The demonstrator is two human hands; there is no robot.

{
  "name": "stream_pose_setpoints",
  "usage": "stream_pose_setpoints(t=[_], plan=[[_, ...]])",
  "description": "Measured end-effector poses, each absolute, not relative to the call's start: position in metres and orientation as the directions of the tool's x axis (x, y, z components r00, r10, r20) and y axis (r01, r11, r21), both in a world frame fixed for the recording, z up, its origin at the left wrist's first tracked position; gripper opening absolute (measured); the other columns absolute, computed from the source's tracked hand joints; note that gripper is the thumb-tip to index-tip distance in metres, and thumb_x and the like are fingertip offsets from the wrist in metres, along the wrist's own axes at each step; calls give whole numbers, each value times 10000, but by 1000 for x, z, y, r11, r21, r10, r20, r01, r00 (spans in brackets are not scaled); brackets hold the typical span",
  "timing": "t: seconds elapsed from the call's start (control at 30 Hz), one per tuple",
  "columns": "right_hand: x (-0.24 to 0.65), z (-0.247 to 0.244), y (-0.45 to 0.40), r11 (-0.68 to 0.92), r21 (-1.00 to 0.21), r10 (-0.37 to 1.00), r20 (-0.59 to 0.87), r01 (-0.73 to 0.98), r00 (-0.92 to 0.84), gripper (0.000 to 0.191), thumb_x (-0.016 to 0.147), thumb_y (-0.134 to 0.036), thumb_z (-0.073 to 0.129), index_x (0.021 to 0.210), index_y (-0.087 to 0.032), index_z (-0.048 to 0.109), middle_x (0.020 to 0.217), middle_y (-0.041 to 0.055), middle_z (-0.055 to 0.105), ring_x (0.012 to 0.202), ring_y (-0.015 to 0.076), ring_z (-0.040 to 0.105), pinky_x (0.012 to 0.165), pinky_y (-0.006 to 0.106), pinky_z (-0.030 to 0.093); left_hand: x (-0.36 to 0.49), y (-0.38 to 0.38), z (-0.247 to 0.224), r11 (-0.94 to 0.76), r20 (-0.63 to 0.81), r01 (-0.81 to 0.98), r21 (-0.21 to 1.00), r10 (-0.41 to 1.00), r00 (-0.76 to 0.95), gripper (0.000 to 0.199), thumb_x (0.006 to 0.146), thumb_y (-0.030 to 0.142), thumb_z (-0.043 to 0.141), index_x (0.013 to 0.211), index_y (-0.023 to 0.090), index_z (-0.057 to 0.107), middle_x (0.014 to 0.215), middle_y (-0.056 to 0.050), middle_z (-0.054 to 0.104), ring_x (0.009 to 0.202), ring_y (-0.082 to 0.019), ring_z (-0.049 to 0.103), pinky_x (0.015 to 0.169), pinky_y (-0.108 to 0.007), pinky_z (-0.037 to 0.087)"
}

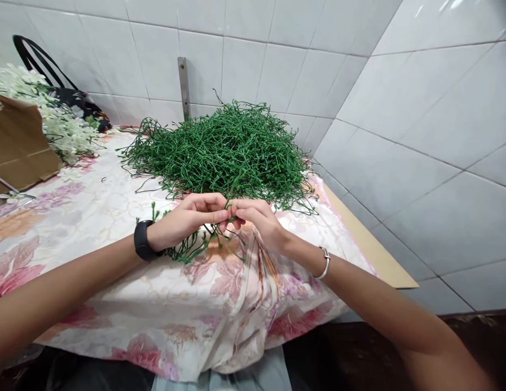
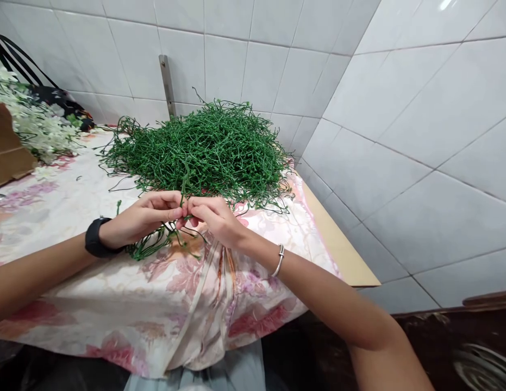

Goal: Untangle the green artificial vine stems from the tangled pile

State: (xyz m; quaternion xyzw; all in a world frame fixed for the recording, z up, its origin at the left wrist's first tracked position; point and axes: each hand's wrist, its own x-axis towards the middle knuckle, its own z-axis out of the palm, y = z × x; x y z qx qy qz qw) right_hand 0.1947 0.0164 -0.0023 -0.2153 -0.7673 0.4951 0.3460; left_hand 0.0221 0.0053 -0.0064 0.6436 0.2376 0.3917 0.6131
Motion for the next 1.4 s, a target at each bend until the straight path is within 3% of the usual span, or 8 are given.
stream_pose_setpoints(t=[0.13, 0.4, 0.7, 0.8, 0.93, 1.17, 1.4], plan=[[191, -3, 15, 249, -952, 688, 303, -177, -660, 202, 719, -232, 367, 585, -136, 483, 614, 11, 475, 552, 87, 425, 509, 232, 295, 21, 4, -7, -98, 248, -271, 958, 759, 603, 45, 765, 149, 563, 733, 117, 567, 629, 12, 534, 586, -61, 499, 582, -167, 379], [189, -3, 12, 198, -963, 713, 269, -181, -647, 209, 670, -275, 361, 491, -173, 326, 520, -17, 323, 508, 89, 317, 491, 244, 229, 21, 0, -5, -100, 235, -240, 966, 730, 642, 86, 779, 148, 550, 704, 106, 554, 603, 18, 509, 567, -51, 463, 557, -161, 348], [182, -6, 6, -5, -955, 843, 156, -296, -515, 216, 643, -265, 381, 450, -170, 375, 519, -12, 410, 495, 84, 312, 515, 239, 271, 22, 1, -4, -152, 239, -189, 970, 737, 632, 89, 789, 166, 540, 719, 113, 549, 607, 16, 500, 572, -59, 453, 568, -175, 351], [179, -7, 5, -77, -929, 846, 130, -361, -517, 229, 652, -260, 385, 445, -173, 337, 482, -32, 341, 475, 77, 287, 524, 238, 277, 23, 0, -5, -159, 241, -185, 970, 753, 613, 88, 788, 180, 543, 728, 117, 556, 608, 16, 499, 580, -61, 455, 569, -175, 353], [179, -4, 7, -31, -936, 845, 163, -352, -510, 262, 682, -275, 390, 467, -183, 271, 467, -50, 247, 470, 79, 299, 543, 245, 296, 27, -3, -6, -161, 255, -217, 963, 807, 533, 78, 770, 200, 572, 744, 130, 550, 610, 23, 521, 587, -62, 473, 581, -175, 366], [184, -4, 13, 257, -957, 869, 289, -132, -401, 289, 758, -245, 361, 488, -176, 284, 456, -55, 273, 465, 64, 257, 507, 245, 216, 30, -4, -5, -249, 270, -103, 963, 886, 378, 109, 764, 232, 581, 775, 130, 543, 606, 13, 569, 580, -72, 506, 594, -194, 404], [184, -11, 14, 251, -957, 892, 287, -145, -349, 288, 754, -251, 402, 487, -167, 334, 501, -39, 319, 491, 67, 293, 513, 242, 241, 26, -7, 3, -193, 186, -26, 981, 886, 426, 142, 720, 193, 621, 831, 109, 590, 664, -5, 612, 607, -85, 561, 596, -193, 445]])
